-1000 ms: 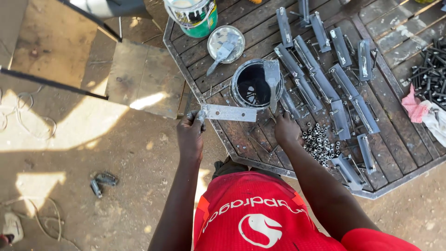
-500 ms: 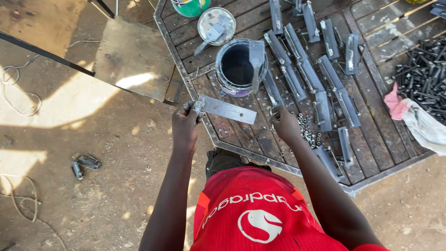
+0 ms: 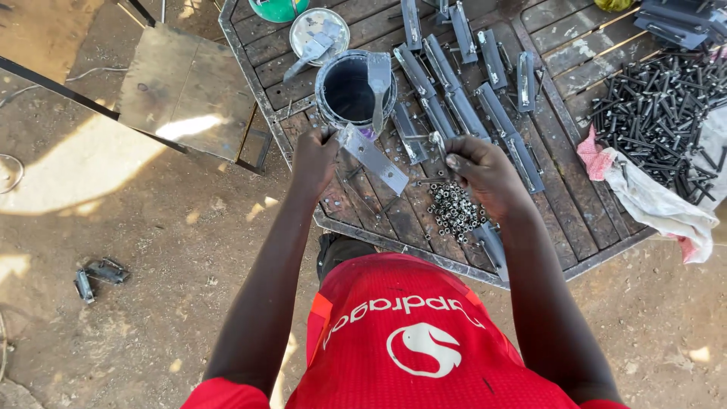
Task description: Painting metal brackets with black paint using a brush
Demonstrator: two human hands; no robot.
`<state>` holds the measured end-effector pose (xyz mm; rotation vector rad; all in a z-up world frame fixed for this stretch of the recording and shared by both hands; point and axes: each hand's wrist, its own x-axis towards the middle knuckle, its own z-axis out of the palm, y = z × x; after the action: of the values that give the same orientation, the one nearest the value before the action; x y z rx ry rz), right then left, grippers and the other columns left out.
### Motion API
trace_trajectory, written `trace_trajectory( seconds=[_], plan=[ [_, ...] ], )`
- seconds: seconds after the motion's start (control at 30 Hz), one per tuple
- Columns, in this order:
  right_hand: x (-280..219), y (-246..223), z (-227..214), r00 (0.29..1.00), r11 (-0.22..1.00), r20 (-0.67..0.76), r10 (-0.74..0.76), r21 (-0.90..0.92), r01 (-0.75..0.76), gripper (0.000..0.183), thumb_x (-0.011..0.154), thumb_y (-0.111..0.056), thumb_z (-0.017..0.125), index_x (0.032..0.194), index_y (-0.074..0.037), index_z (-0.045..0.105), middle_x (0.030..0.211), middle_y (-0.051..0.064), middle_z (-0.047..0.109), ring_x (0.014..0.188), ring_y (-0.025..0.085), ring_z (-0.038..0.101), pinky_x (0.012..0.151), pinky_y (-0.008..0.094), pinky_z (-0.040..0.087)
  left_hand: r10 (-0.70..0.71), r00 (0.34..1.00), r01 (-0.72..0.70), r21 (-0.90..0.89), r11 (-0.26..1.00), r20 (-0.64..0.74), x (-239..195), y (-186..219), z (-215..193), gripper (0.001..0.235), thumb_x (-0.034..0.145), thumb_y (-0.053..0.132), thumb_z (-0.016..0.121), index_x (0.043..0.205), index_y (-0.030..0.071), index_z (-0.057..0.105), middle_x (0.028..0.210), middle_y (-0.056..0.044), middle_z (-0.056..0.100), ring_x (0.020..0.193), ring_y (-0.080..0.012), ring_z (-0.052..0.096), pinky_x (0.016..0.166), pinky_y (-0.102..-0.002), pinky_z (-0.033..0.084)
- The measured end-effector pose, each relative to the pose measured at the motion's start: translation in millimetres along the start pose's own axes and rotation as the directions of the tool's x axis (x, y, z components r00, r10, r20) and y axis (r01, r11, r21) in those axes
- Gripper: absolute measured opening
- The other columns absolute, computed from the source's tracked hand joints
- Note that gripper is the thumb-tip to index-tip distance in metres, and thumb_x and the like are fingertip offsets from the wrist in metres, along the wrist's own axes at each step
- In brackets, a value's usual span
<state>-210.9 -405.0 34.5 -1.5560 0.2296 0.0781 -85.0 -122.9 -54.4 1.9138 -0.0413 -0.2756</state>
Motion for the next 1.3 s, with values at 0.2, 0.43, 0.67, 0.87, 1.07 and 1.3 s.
trace_trajectory(
  seconds=[0.2, 0.43, 0.67, 0.87, 1.07, 1.3],
  plan=[
    [10, 4, 13, 0.987, 0.989, 0.072, -0.143, 0.053, 0.139, 0.019, 0.099, 0.004, 0.057, 0.114, 0.002, 0.068, 0.087, 0.004, 0.056, 0.069, 0.008, 0.05, 0.058, 0.018, 0.045, 0.09, 0.995, -0.088, -0.049, 0.995, 0.034, -2, 33, 13, 0.018, 0.098, 0.01, 0.059, 0.096, 0.005, 0.076, 0.071, -0.011, 0.068, 0.069, -0.0184, 0.064, 0.068, -0.035, 0.048],
    [19, 10, 17, 0.989, 0.991, 0.068, -0.133, -0.016, 0.134, 0.017, 0.1, 0.005, 0.057, 0.113, 0.001, 0.068, 0.087, 0.007, 0.06, 0.071, 0.01, 0.052, 0.061, 0.022, 0.047, 0.063, 0.998, -0.063, -0.08, 0.995, 0.004, 12, 34, 27, 0.014, 0.095, 0.012, 0.063, 0.094, 0.008, 0.076, 0.074, -0.006, 0.067, 0.077, -0.0147, 0.061, 0.072, -0.033, 0.049],
    [22, 5, 20, 0.992, 0.991, 0.041, -0.121, -0.048, 0.123, 0.019, 0.1, 0.005, 0.059, 0.116, 0.0, 0.068, 0.089, 0.008, 0.062, 0.072, 0.01, 0.055, 0.059, 0.022, 0.049, 0.099, 0.995, -0.099, -0.12, 0.988, -0.005, 5, 48, 22, 0.017, 0.1, 0.01, 0.059, 0.096, 0.008, 0.075, 0.071, -0.01, 0.066, 0.069, -0.0161, 0.057, 0.067, -0.037, 0.046],
    [21, 0, 21, 0.994, 0.99, 0.02, -0.106, -0.087, 0.107, 0.019, 0.1, 0.004, 0.059, 0.116, 0.0, 0.069, 0.091, 0.008, 0.064, 0.075, 0.009, 0.056, 0.06, 0.022, 0.051, 0.086, 0.996, -0.085, -0.085, 0.993, -0.003, 9, 47, 24, 0.015, 0.099, 0.013, 0.062, 0.095, 0.008, 0.075, 0.071, -0.009, 0.067, 0.07, -0.0179, 0.06, 0.068, -0.039, 0.048],
    [21, -2, 22, 0.994, 0.986, 0.044, -0.097, -0.13, 0.102, 0.018, 0.101, 0.004, 0.06, 0.115, 0.0, 0.07, 0.091, 0.011, 0.066, 0.078, 0.013, 0.058, 0.062, 0.025, 0.052, 0.066, 0.998, -0.064, -0.085, 0.994, 0.021, 10, 46, 26, 0.015, 0.099, 0.015, 0.062, 0.094, 0.011, 0.075, 0.071, -0.008, 0.067, 0.07, -0.0185, 0.061, 0.069, -0.04, 0.049],
    [20, -8, 28, 0.994, 0.977, 0.059, -0.091, -0.188, 0.1, 0.018, 0.1, 0.004, 0.061, 0.114, -0.002, 0.071, 0.091, 0.011, 0.066, 0.08, 0.014, 0.059, 0.064, 0.025, 0.056, 0.076, 0.997, -0.073, -0.099, 0.992, 0.018, 9, 47, 26, 0.016, 0.1, 0.012, 0.06, 0.095, 0.008, 0.075, 0.072, -0.01, 0.067, 0.072, -0.0189, 0.061, 0.069, -0.04, 0.048]
  ],
)
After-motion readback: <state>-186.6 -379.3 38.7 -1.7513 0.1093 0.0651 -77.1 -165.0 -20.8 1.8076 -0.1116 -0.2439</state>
